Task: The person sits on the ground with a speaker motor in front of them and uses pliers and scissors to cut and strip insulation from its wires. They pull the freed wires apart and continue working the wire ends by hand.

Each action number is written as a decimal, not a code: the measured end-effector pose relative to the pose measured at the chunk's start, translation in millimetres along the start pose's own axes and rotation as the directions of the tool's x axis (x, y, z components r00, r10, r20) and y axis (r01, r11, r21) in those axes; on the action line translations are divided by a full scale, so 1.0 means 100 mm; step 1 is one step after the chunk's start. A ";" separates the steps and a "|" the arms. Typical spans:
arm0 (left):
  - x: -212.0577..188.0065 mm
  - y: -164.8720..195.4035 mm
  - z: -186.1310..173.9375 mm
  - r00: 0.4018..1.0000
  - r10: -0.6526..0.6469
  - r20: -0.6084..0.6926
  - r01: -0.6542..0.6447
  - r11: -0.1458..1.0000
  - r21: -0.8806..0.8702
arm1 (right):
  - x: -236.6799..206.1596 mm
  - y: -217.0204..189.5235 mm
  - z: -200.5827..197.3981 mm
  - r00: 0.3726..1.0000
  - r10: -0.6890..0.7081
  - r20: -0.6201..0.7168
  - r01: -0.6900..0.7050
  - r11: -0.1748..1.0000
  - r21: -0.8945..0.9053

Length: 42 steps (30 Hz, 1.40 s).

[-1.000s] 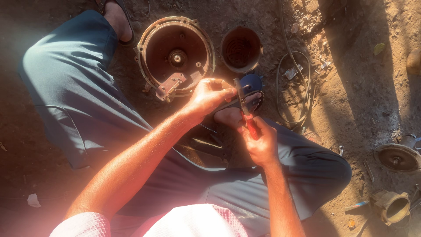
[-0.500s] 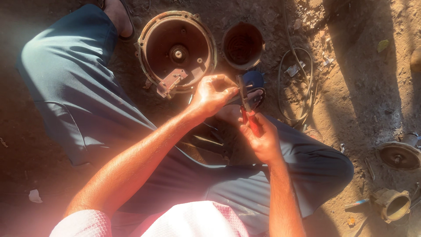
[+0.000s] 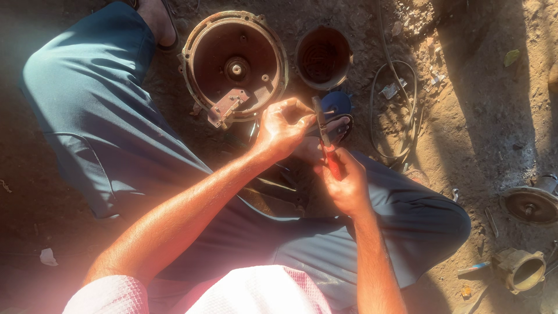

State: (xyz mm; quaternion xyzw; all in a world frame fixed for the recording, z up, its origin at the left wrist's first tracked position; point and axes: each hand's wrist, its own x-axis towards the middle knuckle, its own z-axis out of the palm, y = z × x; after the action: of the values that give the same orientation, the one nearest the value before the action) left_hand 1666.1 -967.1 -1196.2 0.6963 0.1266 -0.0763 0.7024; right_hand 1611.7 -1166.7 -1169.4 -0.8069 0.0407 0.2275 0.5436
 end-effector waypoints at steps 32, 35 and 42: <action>0.10 0.11 -0.08 0.975 -0.163 0.154 0.151 0.985 0.083 | -0.03 -0.15 -0.03 0.979 -0.181 -0.099 0.128 0.910 -0.394; 0.03 0.16 -0.09 0.975 0.018 0.220 -0.108 0.908 0.404 | -0.01 -0.05 -0.06 0.975 -0.212 -0.062 0.197 0.963 -0.184; 0.03 0.23 -0.11 0.941 0.230 0.246 -0.225 0.973 -0.047 | -0.01 0.05 -0.17 1.000 -0.015 -0.010 0.016 0.992 0.122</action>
State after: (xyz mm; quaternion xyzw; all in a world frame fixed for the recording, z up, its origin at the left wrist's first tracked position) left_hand 1674.7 -955.7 -1174.9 0.6845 -0.0436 -0.0808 0.7232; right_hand 1614.5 -1184.2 -1168.3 -0.7733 0.0506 0.2167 0.5937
